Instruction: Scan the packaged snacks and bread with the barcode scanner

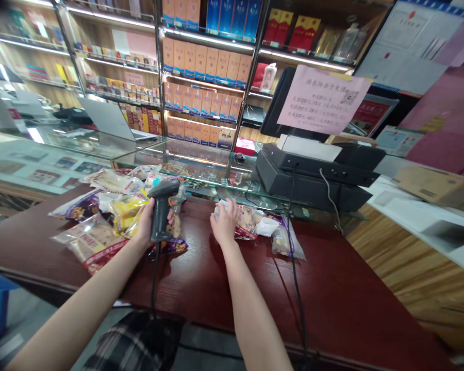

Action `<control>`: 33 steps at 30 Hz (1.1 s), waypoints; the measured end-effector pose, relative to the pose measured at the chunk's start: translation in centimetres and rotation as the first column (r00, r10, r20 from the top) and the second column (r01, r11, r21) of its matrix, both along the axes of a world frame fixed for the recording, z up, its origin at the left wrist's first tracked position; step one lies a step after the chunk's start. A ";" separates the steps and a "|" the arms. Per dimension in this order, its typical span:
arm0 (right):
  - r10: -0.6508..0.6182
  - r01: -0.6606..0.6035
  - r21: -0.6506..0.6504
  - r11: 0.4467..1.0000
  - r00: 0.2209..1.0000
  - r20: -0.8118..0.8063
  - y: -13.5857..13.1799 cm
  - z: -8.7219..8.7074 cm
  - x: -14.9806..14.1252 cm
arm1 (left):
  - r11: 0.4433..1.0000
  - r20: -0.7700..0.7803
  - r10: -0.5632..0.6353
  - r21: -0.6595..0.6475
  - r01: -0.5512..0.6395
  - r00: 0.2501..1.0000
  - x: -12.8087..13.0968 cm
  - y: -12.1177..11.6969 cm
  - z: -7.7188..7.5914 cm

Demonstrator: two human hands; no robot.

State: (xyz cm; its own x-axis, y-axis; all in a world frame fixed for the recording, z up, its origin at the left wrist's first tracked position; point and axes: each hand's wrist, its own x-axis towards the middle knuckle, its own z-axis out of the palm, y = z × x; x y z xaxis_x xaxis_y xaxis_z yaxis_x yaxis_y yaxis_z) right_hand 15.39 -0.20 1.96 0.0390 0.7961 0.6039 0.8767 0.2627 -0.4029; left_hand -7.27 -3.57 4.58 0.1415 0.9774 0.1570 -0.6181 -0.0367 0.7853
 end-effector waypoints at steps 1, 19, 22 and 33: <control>0.086 -0.086 -0.013 0.996 0.996 0.015 -0.3 0.1 -0.6 | 1.000 0.008 0.007 0.017 -0.007 1.000 -0.1 0.0 0.0; 0.018 -0.002 -0.230 0.973 0.997 0.071 -1.6 -0.2 -1.6 | 0.985 0.142 0.109 0.118 -0.126 0.984 -1.1 -0.1 1.4; -0.048 0.064 -0.201 0.978 0.995 0.085 -1.2 0.1 -0.4 | 0.982 0.147 0.118 0.127 -0.137 0.982 -1.1 -0.2 1.4; 0.494 -0.461 -0.293 0.838 0.868 0.049 -3.6 0.3 -4.9 | 0.985 0.175 0.104 0.121 -0.126 0.979 -1.2 0.0 1.0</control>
State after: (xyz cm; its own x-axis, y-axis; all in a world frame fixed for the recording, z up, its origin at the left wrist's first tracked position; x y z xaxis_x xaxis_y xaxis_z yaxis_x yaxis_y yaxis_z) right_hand 10.48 -3.82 2.23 -0.4451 0.8261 0.3457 0.7145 0.5603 -0.4190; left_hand -8.52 -3.61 5.59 -0.0098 0.9549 0.2966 -0.7256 -0.2109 0.6550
